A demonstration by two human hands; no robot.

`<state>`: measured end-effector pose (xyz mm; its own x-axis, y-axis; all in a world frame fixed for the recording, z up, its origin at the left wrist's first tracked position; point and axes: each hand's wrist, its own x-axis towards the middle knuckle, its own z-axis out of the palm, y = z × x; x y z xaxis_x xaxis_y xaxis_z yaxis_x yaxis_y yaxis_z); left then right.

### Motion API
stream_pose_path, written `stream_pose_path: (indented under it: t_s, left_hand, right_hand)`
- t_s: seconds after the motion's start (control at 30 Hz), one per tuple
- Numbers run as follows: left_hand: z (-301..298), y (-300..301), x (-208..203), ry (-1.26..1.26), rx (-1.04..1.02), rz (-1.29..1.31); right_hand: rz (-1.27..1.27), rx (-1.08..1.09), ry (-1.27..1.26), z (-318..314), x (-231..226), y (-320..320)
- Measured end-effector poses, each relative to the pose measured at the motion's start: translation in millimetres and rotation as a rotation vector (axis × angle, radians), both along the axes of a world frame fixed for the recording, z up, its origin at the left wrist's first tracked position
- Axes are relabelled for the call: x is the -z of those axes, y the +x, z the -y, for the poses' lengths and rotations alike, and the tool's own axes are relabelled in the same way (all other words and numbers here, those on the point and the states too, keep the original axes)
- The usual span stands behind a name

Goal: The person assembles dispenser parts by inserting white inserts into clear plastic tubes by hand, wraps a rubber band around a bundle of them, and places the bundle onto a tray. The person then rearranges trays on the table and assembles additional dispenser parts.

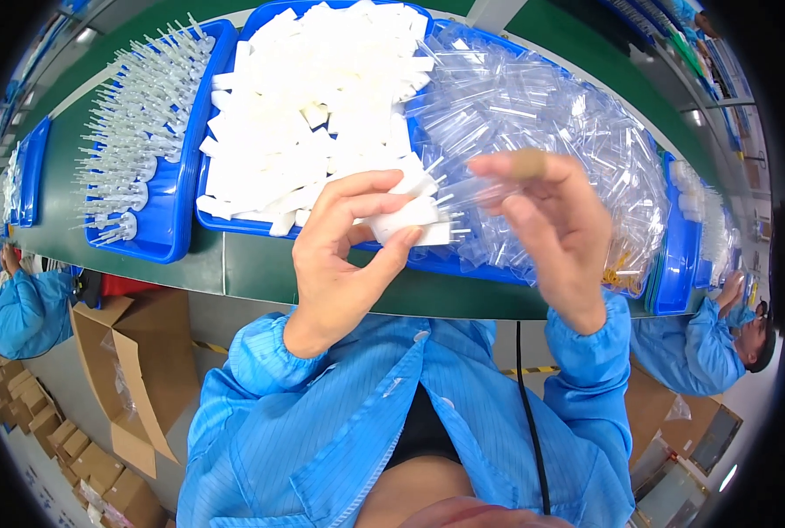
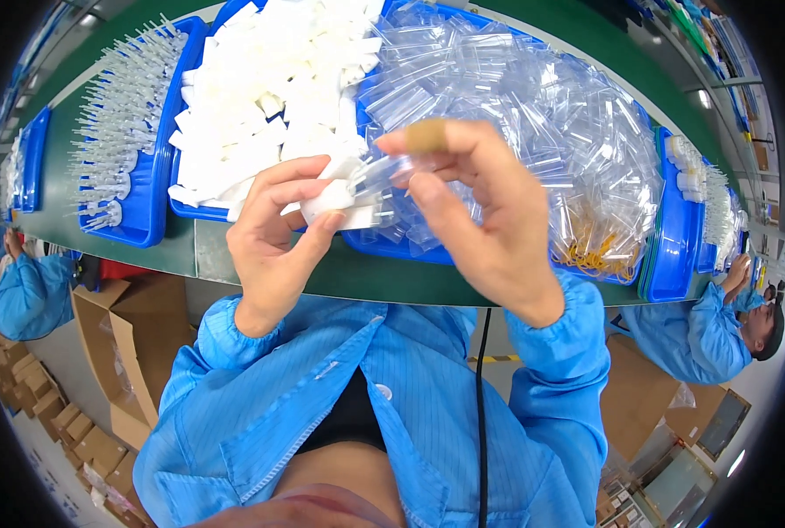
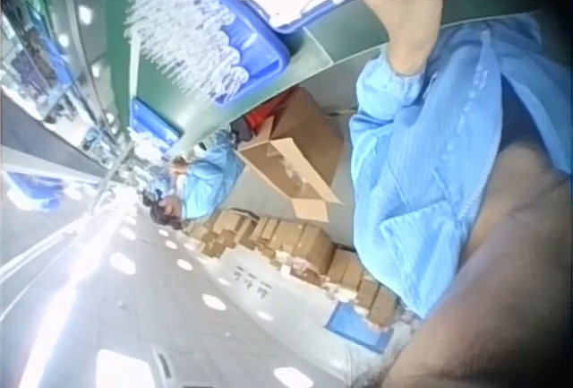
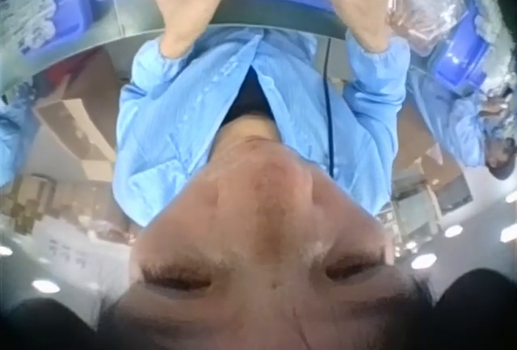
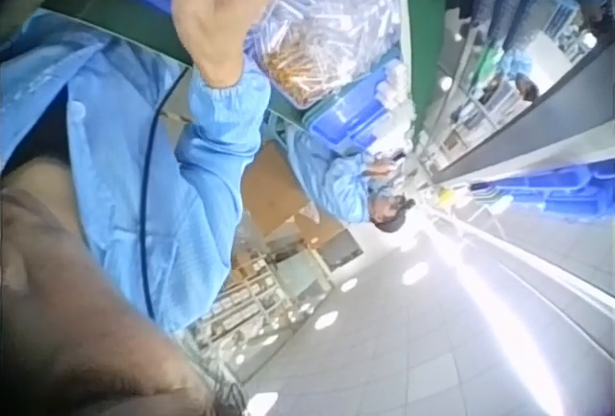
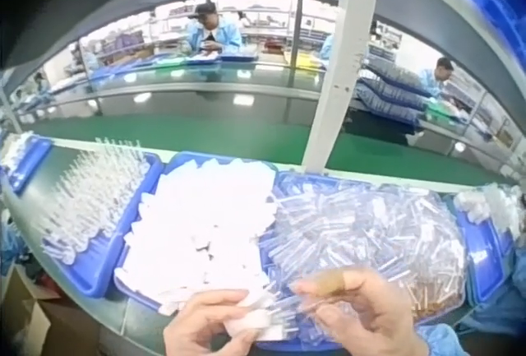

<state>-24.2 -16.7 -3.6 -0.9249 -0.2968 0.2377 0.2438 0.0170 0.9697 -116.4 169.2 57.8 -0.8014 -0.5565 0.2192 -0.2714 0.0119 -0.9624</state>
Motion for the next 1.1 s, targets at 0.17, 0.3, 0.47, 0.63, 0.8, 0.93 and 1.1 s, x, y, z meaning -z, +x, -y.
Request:
stream_pose_path:
  t_s: [0.17, 0.3, 0.47, 0.63, 0.8, 0.93, 1.1]
  left_hand:
    - [-11.2, -3.6, -3.7, -0.049, 0.004, 0.004]
    - [-18.0, -3.1, -4.3, -0.112, -0.009, -0.009]
    - [-20.8, -3.9, -2.1, -0.055, -0.009, -0.007]
    - [-23.7, -4.3, -5.3, -0.072, 0.017, 0.024]
    - [-27.0, -4.0, -4.3, -0.052, 0.035, 0.018]
    - [-27.4, -4.2, -3.1, -0.078, 0.029, 0.005]
    - [-29.5, -4.1, -0.9, -0.052, 0.012, -0.006]
  right_hand:
    - [0.055, 0.079, 0.003, -5.2, 10.6, 10.7]
    - [0.007, 0.088, 0.067, -10.0, 18.9, 11.6]
    - [0.091, 0.172, -0.114, -14.2, 17.3, 17.5]
    - [0.001, 0.150, -0.050, -23.5, 15.6, 12.9]
    - [0.006, 0.056, 0.026, -26.8, 18.2, 13.3]
    - [0.032, 0.090, -0.057, -19.8, 21.4, 17.5]
    - [0.128, 0.167, -0.186, -18.3, 31.2, 22.1]
